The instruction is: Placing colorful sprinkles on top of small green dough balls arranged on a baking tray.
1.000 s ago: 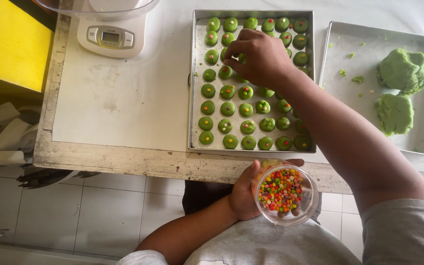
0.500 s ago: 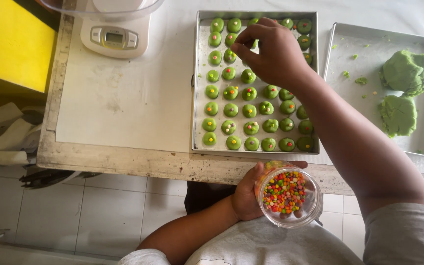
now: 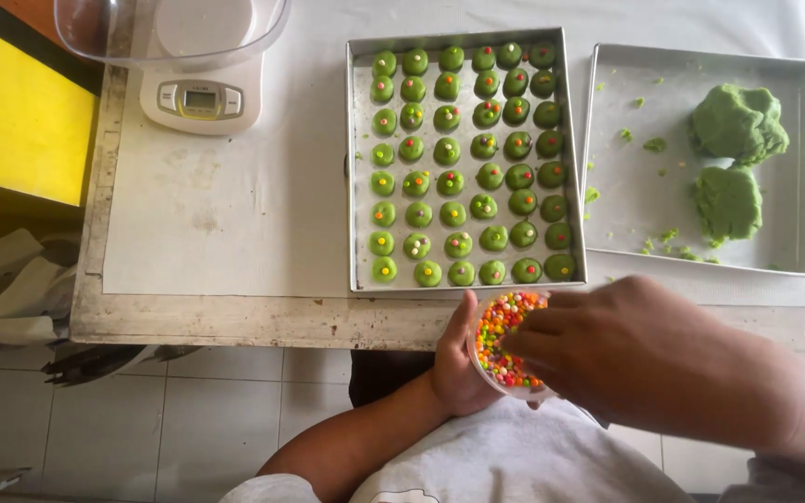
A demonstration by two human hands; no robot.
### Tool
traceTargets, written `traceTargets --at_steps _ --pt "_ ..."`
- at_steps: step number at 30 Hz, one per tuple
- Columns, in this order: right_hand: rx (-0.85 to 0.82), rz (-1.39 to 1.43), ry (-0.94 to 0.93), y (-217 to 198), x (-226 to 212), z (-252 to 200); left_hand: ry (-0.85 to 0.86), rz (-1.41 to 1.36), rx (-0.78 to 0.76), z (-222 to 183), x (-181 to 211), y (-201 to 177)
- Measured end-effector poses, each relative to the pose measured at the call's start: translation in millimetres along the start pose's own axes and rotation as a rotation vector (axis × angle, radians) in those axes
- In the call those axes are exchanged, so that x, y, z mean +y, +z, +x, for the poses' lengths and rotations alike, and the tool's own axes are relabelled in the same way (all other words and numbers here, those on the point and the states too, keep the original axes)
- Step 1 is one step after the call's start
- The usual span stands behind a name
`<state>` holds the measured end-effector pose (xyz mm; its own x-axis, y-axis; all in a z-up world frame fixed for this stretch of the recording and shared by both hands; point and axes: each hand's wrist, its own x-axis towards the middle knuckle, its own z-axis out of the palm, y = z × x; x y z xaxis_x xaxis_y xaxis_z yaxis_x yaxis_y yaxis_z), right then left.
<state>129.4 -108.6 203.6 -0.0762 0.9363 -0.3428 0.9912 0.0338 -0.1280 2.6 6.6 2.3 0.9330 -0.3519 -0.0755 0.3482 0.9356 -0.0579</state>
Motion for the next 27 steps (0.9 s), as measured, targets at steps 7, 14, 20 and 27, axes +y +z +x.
traceTargets --at_steps 7,14,20,27 --pt "0.373 0.261 -0.038 8.3 2.5 -16.1 0.096 -0.036 0.020 -6.7 1.9 16.4" --pt "0.488 0.193 -0.067 9.7 -8.5 -45.2 -0.142 0.932 -0.076 -53.7 21.3 -39.5" --pt "0.552 0.148 -0.051 12.1 -16.6 -53.9 -0.615 1.823 0.368 -33.6 10.5 9.5" --pt "0.559 0.131 -0.057 15.3 -29.0 -53.1 -0.050 2.022 0.322 0.8 2.4 -23.7"
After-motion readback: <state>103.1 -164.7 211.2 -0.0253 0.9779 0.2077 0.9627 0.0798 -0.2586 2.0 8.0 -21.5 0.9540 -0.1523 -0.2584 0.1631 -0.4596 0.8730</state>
